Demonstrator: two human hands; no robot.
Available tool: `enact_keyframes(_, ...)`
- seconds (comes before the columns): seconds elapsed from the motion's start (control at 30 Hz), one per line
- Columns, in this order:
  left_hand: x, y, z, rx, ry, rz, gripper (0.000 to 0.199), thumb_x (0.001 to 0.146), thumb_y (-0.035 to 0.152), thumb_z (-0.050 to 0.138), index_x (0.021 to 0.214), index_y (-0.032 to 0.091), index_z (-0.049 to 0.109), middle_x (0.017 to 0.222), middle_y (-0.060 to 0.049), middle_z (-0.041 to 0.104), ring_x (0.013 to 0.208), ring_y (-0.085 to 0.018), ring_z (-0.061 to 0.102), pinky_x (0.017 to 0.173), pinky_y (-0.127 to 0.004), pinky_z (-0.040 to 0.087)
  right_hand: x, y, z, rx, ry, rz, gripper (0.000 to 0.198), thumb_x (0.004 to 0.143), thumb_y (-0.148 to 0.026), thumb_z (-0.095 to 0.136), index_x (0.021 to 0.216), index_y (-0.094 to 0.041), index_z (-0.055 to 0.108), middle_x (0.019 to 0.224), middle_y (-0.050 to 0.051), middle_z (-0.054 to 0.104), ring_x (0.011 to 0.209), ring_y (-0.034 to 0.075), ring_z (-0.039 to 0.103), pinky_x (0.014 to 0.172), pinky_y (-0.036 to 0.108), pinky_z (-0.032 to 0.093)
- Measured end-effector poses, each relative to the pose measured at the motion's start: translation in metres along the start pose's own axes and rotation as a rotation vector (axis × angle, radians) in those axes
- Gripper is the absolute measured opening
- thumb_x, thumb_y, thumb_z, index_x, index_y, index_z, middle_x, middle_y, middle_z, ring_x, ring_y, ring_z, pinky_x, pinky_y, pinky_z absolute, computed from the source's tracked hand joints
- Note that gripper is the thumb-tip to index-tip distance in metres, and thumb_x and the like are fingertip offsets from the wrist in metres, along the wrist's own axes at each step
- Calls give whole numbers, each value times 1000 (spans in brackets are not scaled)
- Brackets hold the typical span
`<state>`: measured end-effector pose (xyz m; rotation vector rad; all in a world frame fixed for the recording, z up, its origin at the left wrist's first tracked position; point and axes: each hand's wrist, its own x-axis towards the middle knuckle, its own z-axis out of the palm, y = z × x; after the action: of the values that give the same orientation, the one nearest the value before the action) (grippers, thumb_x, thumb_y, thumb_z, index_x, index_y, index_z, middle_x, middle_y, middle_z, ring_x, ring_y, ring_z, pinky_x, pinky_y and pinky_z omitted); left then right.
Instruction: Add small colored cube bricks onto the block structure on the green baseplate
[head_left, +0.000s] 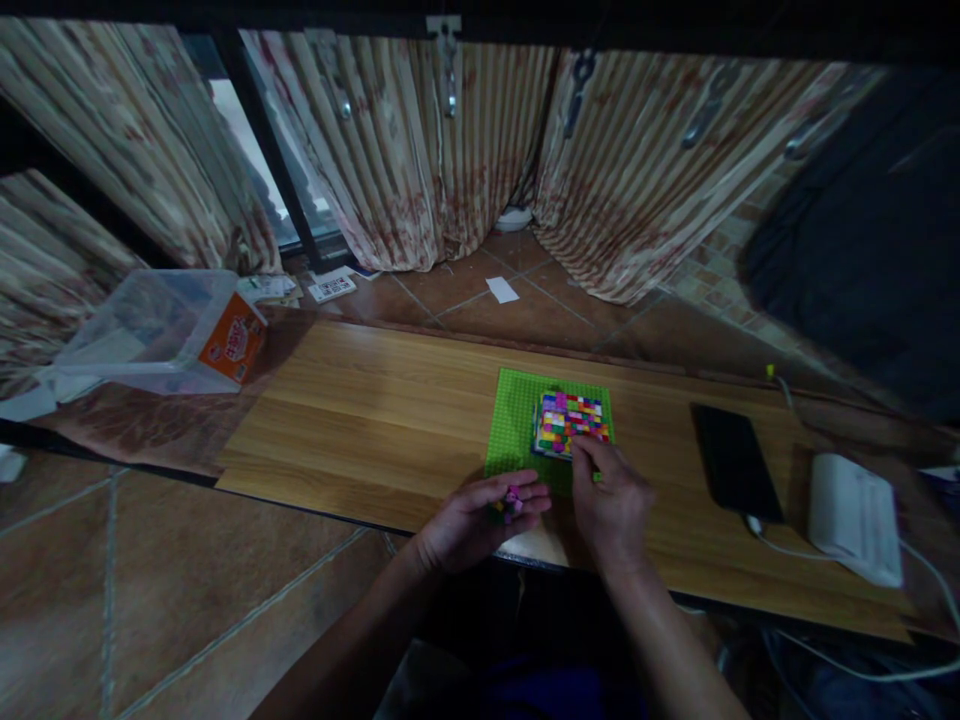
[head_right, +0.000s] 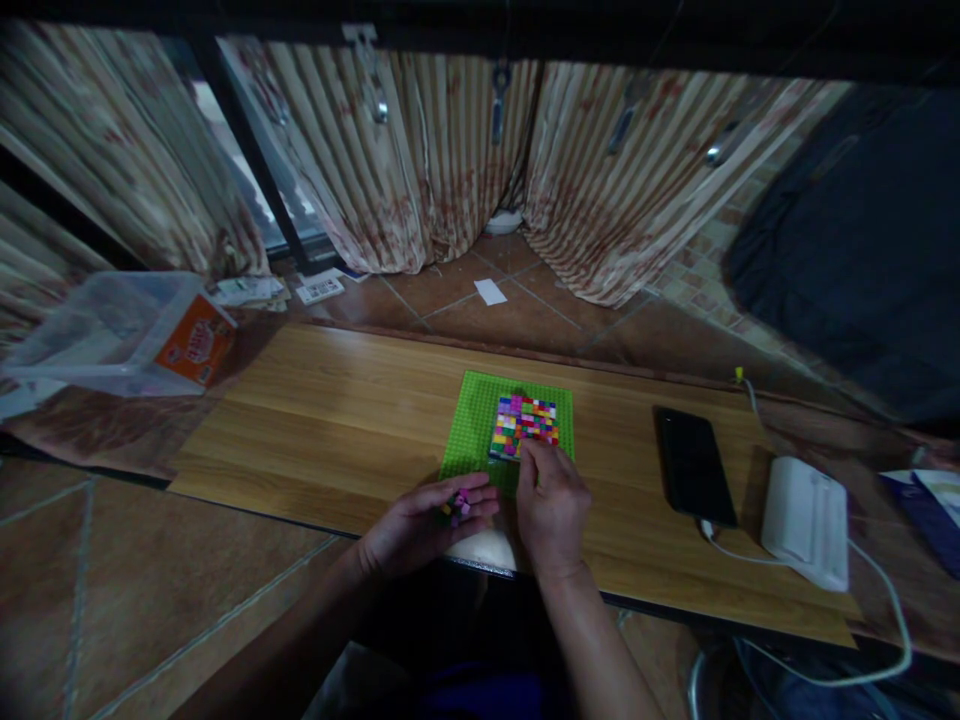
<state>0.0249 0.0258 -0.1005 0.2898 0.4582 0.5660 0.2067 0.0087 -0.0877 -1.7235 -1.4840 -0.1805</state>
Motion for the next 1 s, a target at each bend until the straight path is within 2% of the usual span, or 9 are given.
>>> enact_keyframes(0.37, 0, 1, 1, -1, 15, -11, 36, 85, 21, 59, 119, 8, 63, 122, -19, 65, 116, -27, 60, 106, -40, 36, -8, 2, 1, -18, 42, -42, 22, 92, -21, 50, 101, -17, 70, 97, 10, 70, 91, 20, 67, 82, 36, 55)
enact_keyframes(0.77, 0, 1, 0, 34, 13, -22, 36, 88, 20, 55, 121, 8, 61, 124, -18, 64, 117, -27, 59, 106, -38, 37, -14, 8, 4, -52, -17, -113, 29, 94, -16, 45, 109, -16, 69, 105, 13, 66, 101, 22, 63, 88, 38, 55)
enact_keyframes(0.9, -1, 2, 1, 58, 20, -3, 37, 88, 20, 53, 122, 8, 61, 124, -17, 64, 117, -26, 59, 105, -37, 38, -15, 8, 6, -32, -69, -92, 31, 95, -16, 41, 112, -14, 67, 111, 15, 65, 106, 23, 62, 92, 40, 54)
enact_keyframes(1.0, -2, 3, 1, 97, 56, -5, 36, 89, 21, 52, 122, 10, 62, 127, -15, 63, 118, -24, 59, 106, -37, 37, -13, 7, -1, 45, -91, -61, 31, 95, -17, 40, 114, -17, 65, 112, 13, 65, 105, 21, 62, 91, 37, 54)
